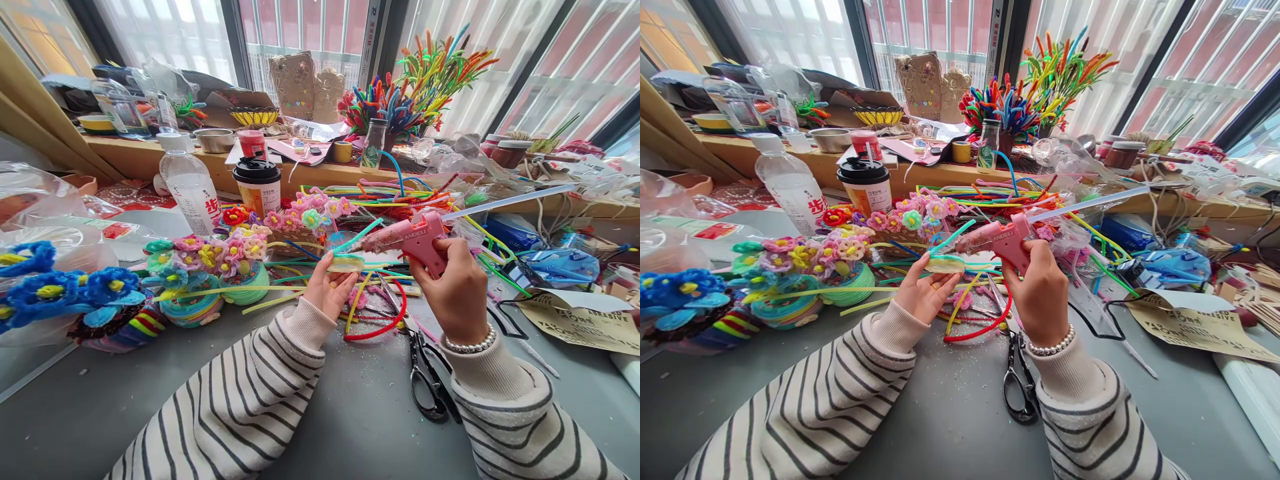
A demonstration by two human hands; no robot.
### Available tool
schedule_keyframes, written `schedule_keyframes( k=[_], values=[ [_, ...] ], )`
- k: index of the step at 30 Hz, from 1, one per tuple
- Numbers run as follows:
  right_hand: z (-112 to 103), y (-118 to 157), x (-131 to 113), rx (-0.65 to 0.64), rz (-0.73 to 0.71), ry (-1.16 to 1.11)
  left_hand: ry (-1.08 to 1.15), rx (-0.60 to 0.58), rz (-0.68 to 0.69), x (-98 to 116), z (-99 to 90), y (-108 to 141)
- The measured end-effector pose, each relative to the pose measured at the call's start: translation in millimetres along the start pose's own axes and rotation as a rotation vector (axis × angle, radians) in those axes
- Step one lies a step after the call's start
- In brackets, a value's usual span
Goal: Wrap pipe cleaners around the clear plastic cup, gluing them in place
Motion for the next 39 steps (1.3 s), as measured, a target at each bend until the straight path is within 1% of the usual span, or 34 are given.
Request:
schedule_keyframes(
  k=[19,30,39],
  values=[
    [-2.8,-3.0,0.6,-0.006,0.014,-0.003,0.006,-0.016,-0.018,-0.5,-3.5,-4.6],
    [-5.6,-3.4,4.3,-0.017,0.074,-0.018,0.022,-0.016,-0.039,-0.4,-1.9,-2.1],
    [-5.9,-3.5,6.1,-0.027,0.076,-0.011,0.041,-0.023,-0.046,0.1,-1.3,-1.4]
  ],
)
Point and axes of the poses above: each hand's wrist, its own y-axis away from the middle knuckle, its own z-axis out of the palm, x = y × z, the point moved 7 cm from there along -y, towards the middle knuckle, and after that the axes turned 8 degrees about -y, right-handed, at the moved point
